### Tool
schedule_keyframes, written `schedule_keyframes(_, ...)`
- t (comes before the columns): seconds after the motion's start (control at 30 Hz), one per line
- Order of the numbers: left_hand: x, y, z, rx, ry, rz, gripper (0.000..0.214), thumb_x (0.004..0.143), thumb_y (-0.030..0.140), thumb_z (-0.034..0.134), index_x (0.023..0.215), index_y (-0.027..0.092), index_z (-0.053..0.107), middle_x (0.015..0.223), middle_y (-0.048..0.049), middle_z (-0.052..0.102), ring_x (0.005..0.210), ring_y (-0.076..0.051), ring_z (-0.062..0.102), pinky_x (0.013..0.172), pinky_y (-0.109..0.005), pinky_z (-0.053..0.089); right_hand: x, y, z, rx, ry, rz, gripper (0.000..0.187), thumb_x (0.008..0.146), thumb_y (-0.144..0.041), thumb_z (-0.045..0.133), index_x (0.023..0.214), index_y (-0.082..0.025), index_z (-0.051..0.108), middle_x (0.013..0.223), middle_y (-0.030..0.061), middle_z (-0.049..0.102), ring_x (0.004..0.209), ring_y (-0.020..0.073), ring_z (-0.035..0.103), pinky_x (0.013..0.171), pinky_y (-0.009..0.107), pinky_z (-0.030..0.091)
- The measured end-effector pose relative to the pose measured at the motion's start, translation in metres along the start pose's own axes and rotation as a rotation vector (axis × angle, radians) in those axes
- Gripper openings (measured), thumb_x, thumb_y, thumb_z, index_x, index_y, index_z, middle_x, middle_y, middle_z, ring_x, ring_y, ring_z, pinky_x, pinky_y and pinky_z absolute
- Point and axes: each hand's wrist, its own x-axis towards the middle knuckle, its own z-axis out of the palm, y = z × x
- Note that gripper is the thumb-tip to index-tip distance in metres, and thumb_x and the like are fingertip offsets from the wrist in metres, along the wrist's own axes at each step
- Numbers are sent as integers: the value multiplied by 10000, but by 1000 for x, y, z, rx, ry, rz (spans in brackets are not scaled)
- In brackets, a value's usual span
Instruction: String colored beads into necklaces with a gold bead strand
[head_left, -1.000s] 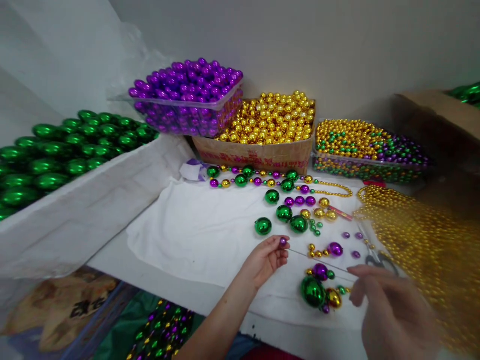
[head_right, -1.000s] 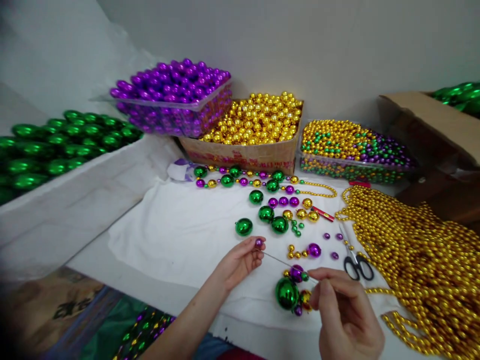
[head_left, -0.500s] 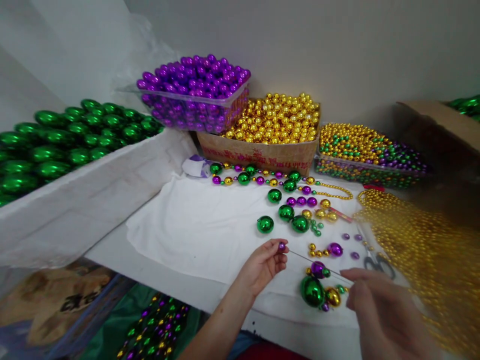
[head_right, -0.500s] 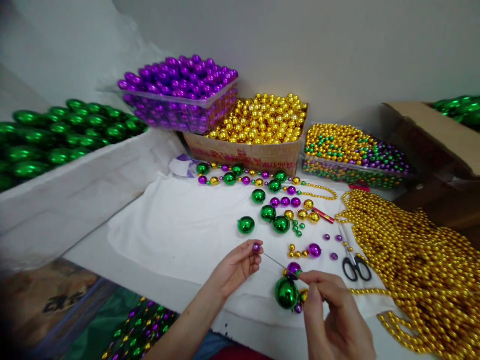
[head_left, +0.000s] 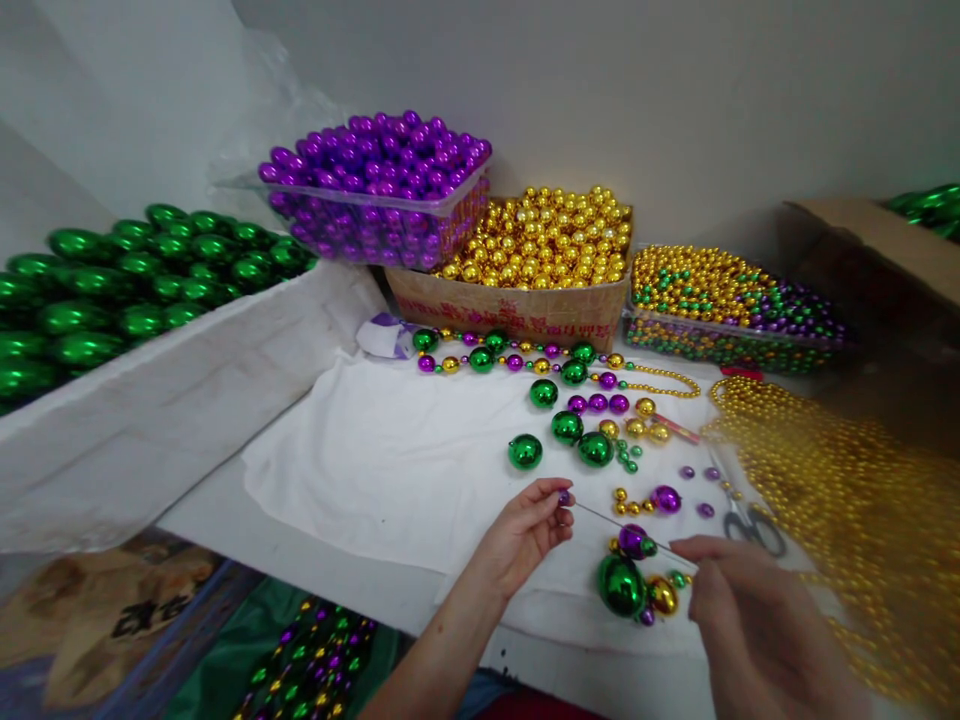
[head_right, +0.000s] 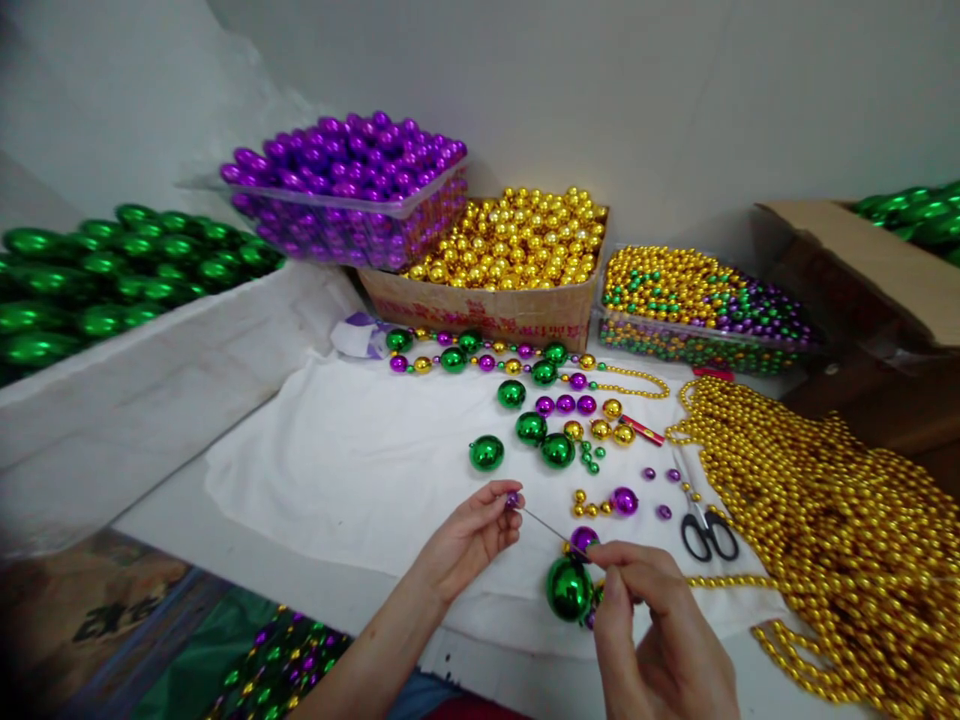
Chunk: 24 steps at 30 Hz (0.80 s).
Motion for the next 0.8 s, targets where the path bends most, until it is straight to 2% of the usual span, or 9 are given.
schedule_keyframes(0.23, 1, -1, -1, -16, 7, -4, 253, 762, 140, 712, 999, 109, 629, 863, -47, 623, 699, -97, 598, 633, -205, 517, 0, 5, 0, -7, -65, -30, 90, 867, -160, 565, 843, -223, 624, 851, 15, 663, 798, 130, 607, 663, 237, 432)
schedule_keyframes(0.43, 0, -4, 3, -98, 31, -23, 254, 743, 104, 722, 971, 125, 612, 857, -40, 622, 695, -97, 602, 629, -196, 520, -5, 9, 0, -139, -203, -66, 112, 874, -179, 520, 891, -218, 624, 840, 18, 668, 520, 95, 528, 515, 239, 407)
schedule_keyframes(0.6, -9, -4, 15, -281, 27, -70, 254, 685, 119, 778, 888, 139, 627, 867, -24, 620, 691, -68, 591, 641, -152, 499, -9, 29, 11, -43, -314, -37, 121, 897, -201, 503, 915, -210, 623, 900, 45, 673, 689, 132, 627, 583, 221, 462)
schedule_keyframes(0.7, -17, -4, 28, -211, 5, -37, 210, 689, 136, 775, 848, 144, 638, 832, -15, 616, 659, -64, 577, 607, -152, 479, -11, 44, 23, 74, -395, -18, 115, 899, -216, 514, 904, -200, 628, 871, 51, 657, 785, 159, 638, 641, 226, 486)
schedule_keyframes(0.8, -25, -2, 40, 5, 6, 83, 118, 758, 208, 720, 774, 122, 642, 739, -22, 601, 604, -75, 552, 562, -173, 456, -15, 50, 33, 139, -458, 52, 173, 922, -250, 483, 885, -196, 643, 803, 39, 629, 757, 160, 608, 671, 247, 474)
